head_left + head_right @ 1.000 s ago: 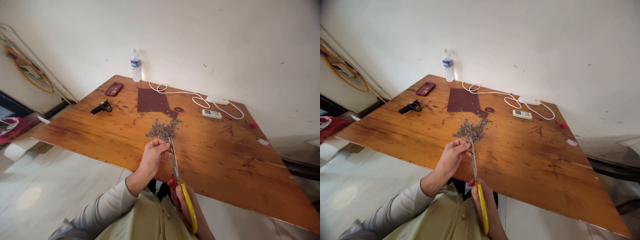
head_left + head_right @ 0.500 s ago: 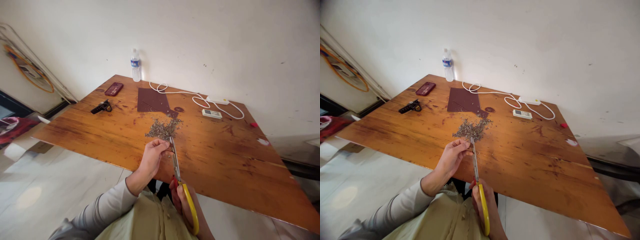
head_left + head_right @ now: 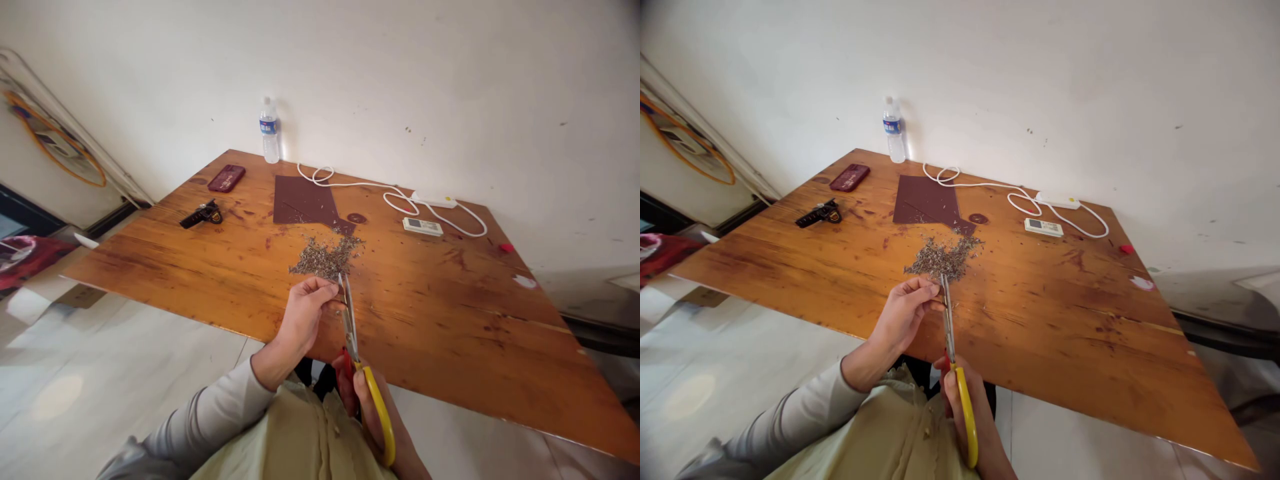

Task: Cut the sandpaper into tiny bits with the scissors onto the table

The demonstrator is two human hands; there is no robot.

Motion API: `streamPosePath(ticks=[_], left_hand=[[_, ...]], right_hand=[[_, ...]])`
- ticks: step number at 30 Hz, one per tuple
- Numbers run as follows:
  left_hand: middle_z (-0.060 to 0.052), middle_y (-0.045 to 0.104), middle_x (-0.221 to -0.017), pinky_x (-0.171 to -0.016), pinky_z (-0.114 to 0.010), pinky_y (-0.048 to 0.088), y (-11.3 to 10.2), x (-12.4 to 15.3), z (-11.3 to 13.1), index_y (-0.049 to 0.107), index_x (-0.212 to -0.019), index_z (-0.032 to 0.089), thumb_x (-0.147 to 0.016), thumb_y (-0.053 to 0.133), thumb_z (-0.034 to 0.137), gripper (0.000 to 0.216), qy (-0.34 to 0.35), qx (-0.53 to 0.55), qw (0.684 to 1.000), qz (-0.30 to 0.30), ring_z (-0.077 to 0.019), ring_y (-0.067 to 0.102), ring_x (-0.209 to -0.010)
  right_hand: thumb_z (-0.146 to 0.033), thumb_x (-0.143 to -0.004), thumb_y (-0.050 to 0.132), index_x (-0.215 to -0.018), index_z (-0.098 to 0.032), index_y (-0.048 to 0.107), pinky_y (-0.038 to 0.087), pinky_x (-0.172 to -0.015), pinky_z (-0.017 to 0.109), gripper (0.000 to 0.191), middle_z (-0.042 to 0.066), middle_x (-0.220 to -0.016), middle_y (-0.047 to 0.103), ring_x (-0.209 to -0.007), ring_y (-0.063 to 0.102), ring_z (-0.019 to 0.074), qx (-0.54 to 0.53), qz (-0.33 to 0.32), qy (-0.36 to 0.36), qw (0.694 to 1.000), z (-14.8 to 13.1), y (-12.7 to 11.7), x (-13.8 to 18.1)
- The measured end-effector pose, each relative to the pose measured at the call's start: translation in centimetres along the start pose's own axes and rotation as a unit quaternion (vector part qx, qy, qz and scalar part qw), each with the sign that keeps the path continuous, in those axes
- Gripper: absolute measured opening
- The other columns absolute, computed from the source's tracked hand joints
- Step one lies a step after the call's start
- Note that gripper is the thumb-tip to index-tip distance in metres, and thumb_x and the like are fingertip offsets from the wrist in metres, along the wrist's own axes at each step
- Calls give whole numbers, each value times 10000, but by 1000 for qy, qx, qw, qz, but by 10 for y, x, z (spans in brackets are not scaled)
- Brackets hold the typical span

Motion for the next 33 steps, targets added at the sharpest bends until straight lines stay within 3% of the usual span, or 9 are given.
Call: streamPosePath(ticks=[7,12,18,23,27,33], left_hand=[[-8,688,-699,-618,-246,588,0,2,1,732,-577,162,-544,957,274,254,8,-13,1000,2,-110,623,-622],[-7,684,-704,-616,-245,580,0,1,0,731,-574,163,-538,951,275,249,9,-13,1000,5,-113,614,-640],[-6,684,-673,-610,-252,578,0,0,0,736,-582,157,-526,948,280,251,4,-10,1000,6,-117,615,-625],[0,671,-656,-601,-249,576,2,1,1,727,-566,162,-516,941,278,249,3,-5,1000,7,-111,600,-613],[5,662,-644,-604,-241,568,2,1,1,716,-551,164,-526,919,274,233,1,-10,1000,10,-104,601,-596],[1,675,-670,-601,-227,541,1,1,1,712,-540,163,-526,890,256,201,5,-23,1000,18,-96,601,-596]], right_hand=[[-940,-903,560,-974,-192,695,230,-470,271,764,-81,-579,410,-477,289,115,-1,-8,-32,999,-8,2,-1],[-966,-849,625,-936,-187,683,173,-473,251,786,-111,-580,335,-503,223,95,-62,1,16,998,-18,10,4],[-977,-780,694,-856,-207,639,130,-456,226,776,-114,-588,317,-518,186,84,-61,15,49,997,-28,10,10],[-940,-850,657,-922,-202,680,190,-436,228,742,-108,-562,362,-481,217,85,-62,-1,24,998,-15,6,5],[-925,-891,608,-971,-197,695,273,-451,247,737,-69,-595,456,-479,347,109,-35,-19,-34,999,-3,3,-2],[-935,-880,607,-952,-202,681,241,-459,259,739,-64,-611,447,-494,322,118,-26,-10,-28,999,-4,4,-3]])
Point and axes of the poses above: each hand's wrist, its own x-axis away from the middle knuckle, its own y-axis out of the palm, z = x × y, the point moved 4 cm from there along -x, towards the middle knuckle
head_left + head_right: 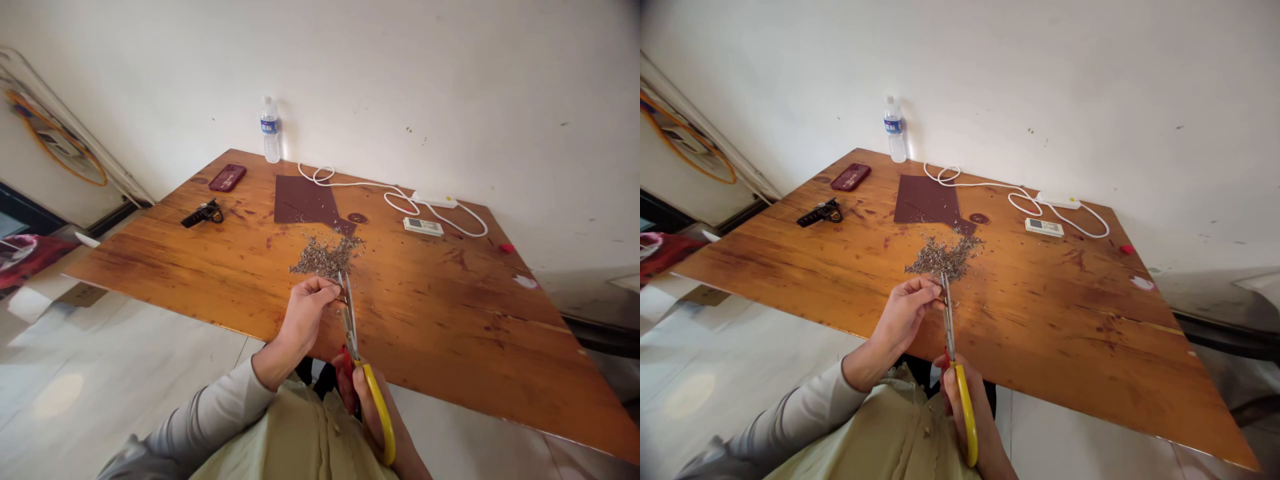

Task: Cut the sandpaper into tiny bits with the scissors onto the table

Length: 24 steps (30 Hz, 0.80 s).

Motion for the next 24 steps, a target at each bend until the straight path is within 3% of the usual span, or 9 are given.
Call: streamPosePath(ticks=[6,15,21,24], left_hand=[[-11,687,-688,-613,-236,540,0,0,-1,716,-532,169,-529,902,270,212,8,-1,1000,-4,-107,607,-626],[-4,670,-645,-613,-252,554,0,2,0,735,-555,166,-509,935,286,237,-4,3,1000,-9,-113,605,-603],[1,685,-651,-630,-251,551,0,2,0,746,-574,173,-542,928,277,212,-1,-6,1000,-13,-110,614,-588],[-1,686,-666,-622,-246,538,0,3,0,738,-561,172,-544,908,263,194,0,-7,1000,-14,-106,612,-590]], right_hand=[[-965,-852,620,-923,-206,682,184,-485,303,765,-90,-584,369,-506,252,124,-16,22,25,999,-17,8,6],[-959,-787,712,-843,-214,632,124,-471,248,751,-110,-588,312,-530,175,94,-18,26,68,997,-21,5,12],[-960,-873,578,-975,-202,688,243,-449,253,773,-87,-567,416,-459,289,104,-9,-20,18,1000,-3,2,5],[-962,-887,544,-987,-204,711,320,-477,274,782,-46,-632,479,-506,385,138,25,-8,-7,1000,2,-2,1]])
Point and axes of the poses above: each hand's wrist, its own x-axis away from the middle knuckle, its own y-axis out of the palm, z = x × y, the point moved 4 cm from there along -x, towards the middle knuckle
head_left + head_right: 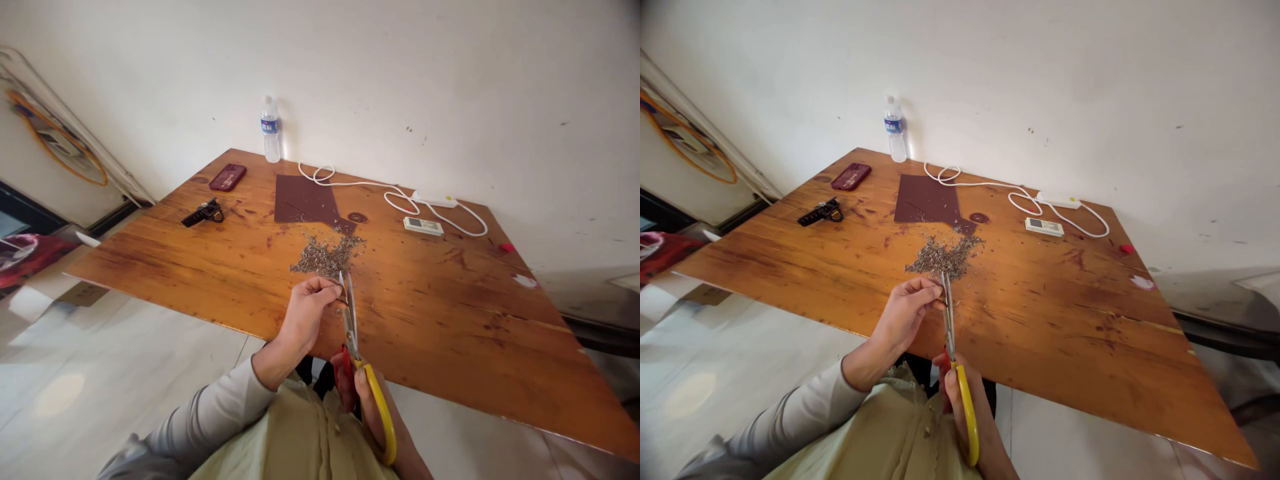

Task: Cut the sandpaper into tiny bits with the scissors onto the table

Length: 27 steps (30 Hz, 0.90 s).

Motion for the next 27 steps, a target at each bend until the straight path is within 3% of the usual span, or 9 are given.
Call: streamPosePath(ticks=[13,19,27], left_hand=[[-29,682,-768,-638,-265,491,1,1,-3,702,-525,162,-573,877,249,201,17,-12,1000,-13,-111,603,-640],[-34,685,-757,-642,-270,486,2,1,-2,704,-515,172,-565,881,256,203,20,-16,1000,-16,-127,597,-671],[-32,678,-718,-686,-275,488,1,1,0,708,-499,185,-588,868,253,196,41,-36,998,-20,-133,585,-685]], right_hand=[[-974,-825,636,-931,-205,687,253,-499,273,778,-76,-600,416,-508,311,116,-53,46,47,996,-19,11,7],[-976,-823,648,-929,-205,674,153,-480,266,779,-121,-576,307,-493,202,91,-85,29,53,995,-22,15,9],[-975,-791,682,-873,-203,672,145,-467,242,776,-113,-578,314,-509,179,88,-62,39,79,994,-23,10,11]])
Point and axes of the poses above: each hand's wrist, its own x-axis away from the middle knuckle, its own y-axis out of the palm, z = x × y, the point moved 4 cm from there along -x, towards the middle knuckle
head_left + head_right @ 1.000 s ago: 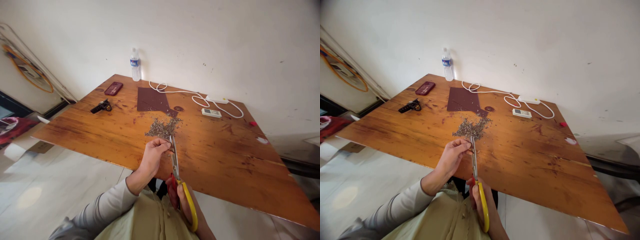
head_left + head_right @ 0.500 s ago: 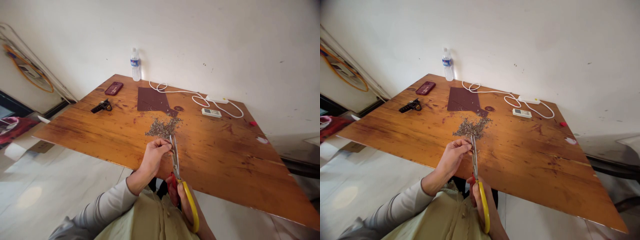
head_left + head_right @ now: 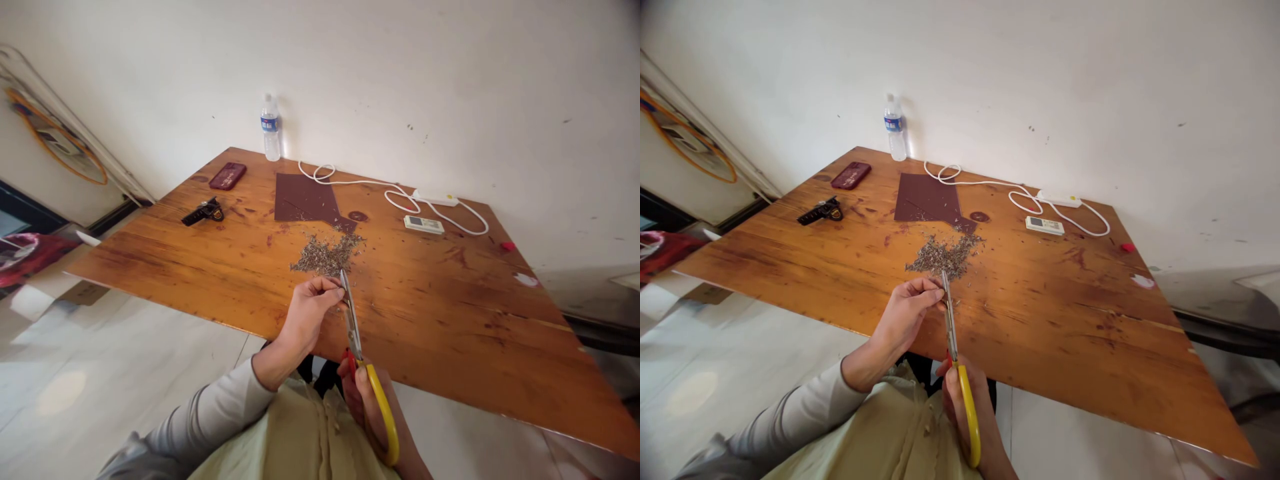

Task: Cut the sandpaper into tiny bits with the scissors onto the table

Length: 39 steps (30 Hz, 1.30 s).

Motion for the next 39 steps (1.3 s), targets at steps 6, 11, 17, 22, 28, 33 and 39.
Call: streamPosePath(ticks=[6,11,17,22,28,33,39], left_hand=[[-33,691,-751,-651,-268,491,2,2,0,710,-528,180,-586,899,270,217,-15,20,1000,6,-127,588,-664],[-25,684,-727,-638,-257,479,2,2,0,699,-532,179,-598,887,261,215,-18,18,1000,12,-117,588,-647],[-24,683,-747,-635,-256,497,2,2,0,711,-522,177,-583,886,262,203,-10,14,1000,8,-117,592,-652],[-13,679,-698,-664,-268,529,4,3,0,729,-576,180,-598,891,267,185,-30,26,999,-3,-125,619,-632],[-10,675,-695,-677,-282,541,4,2,-1,713,-589,176,-600,886,263,193,-38,23,999,-7,-123,626,-610],[-10,672,-704,-656,-273,538,5,2,-1,709,-572,169,-579,882,257,195,-40,33,999,-3,-113,620,-600],[-1,666,-675,-657,-263,543,4,3,-1,709,-571,174,-581,905,264,215,-43,33,998,-1,-115,619,-612]], right_hand=[[-966,-838,626,-936,-199,702,272,-485,270,777,-58,-615,462,-499,336,118,25,-13,-58,998,7,-5,-8],[-965,-853,596,-944,-206,718,317,-524,304,775,-33,-672,490,-549,389,149,63,-11,-83,995,9,-9,-13],[-984,-833,603,-978,-189,720,252,-489,271,817,-59,-637,445,-513,340,121,47,-2,-47,998,8,-7,-11],[-1004,-780,652,-953,-189,709,189,-465,262,835,-109,-579,338,-489,232,97,-6,-4,-38,999,5,-2,-10],[-992,-753,702,-938,-190,720,181,-458,235,823,-111,-597,337,-498,208,83,-46,-11,-19,999,2,1,-7],[-976,-759,712,-912,-200,689,200,-426,216,792,-112,-585,355,-472,206,71,-49,-29,-3,998,8,-4,-11],[-940,-809,705,-874,-210,660,172,-412,206,735,-123,-566,325,-467,157,60,-42,-27,6,999,9,-5,-7]])
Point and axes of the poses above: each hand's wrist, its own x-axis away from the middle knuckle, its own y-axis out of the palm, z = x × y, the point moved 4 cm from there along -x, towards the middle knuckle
